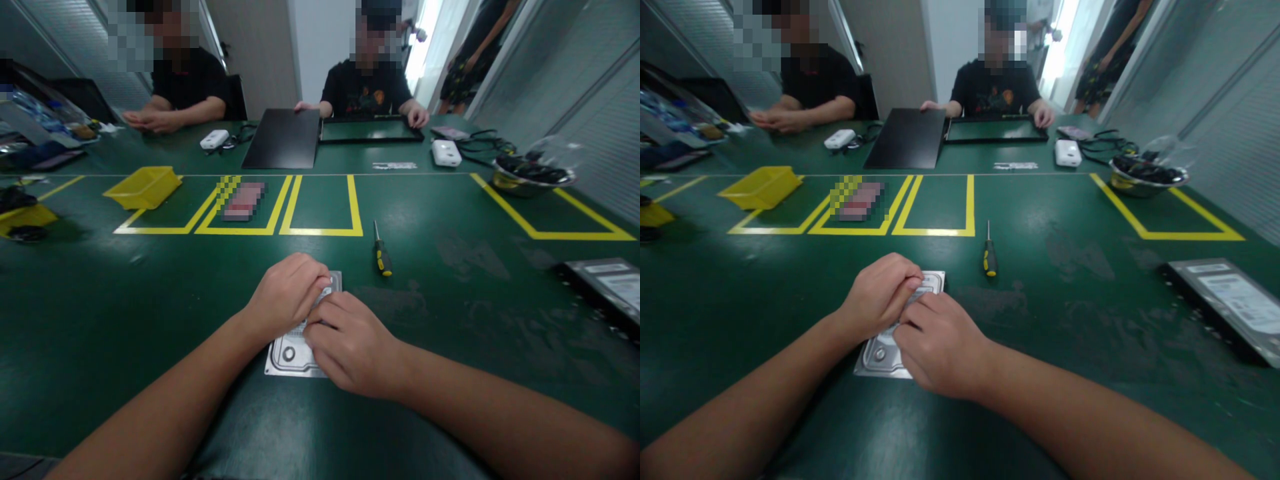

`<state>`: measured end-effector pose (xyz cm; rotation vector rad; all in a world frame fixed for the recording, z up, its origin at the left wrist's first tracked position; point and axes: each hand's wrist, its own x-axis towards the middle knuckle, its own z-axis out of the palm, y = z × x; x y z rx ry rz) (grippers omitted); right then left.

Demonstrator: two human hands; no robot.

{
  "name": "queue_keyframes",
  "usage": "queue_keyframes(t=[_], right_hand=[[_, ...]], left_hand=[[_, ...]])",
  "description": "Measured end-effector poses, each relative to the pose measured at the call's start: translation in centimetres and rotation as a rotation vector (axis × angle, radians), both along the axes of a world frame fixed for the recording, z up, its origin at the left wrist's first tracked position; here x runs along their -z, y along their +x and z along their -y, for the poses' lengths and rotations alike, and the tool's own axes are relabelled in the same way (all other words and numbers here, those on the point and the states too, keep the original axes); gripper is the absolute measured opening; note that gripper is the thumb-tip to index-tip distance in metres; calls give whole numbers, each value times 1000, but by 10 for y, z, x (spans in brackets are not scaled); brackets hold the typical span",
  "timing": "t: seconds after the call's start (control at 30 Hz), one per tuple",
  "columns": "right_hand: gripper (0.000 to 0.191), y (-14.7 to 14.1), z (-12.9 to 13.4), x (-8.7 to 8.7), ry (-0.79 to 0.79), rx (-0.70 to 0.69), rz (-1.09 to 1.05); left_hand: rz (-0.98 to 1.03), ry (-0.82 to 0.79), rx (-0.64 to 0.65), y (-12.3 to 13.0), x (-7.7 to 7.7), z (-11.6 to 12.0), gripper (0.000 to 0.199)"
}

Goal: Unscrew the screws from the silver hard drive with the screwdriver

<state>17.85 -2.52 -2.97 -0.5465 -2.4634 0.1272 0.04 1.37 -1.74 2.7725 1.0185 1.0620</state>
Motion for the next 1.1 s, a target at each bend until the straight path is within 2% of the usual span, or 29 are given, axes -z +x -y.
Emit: queue_keyframes(t=[1.1], right_hand=[[23, 0, 1, 0, 5, 21, 20]], left_hand=[[18, -16, -32, 2, -1, 1, 12]])
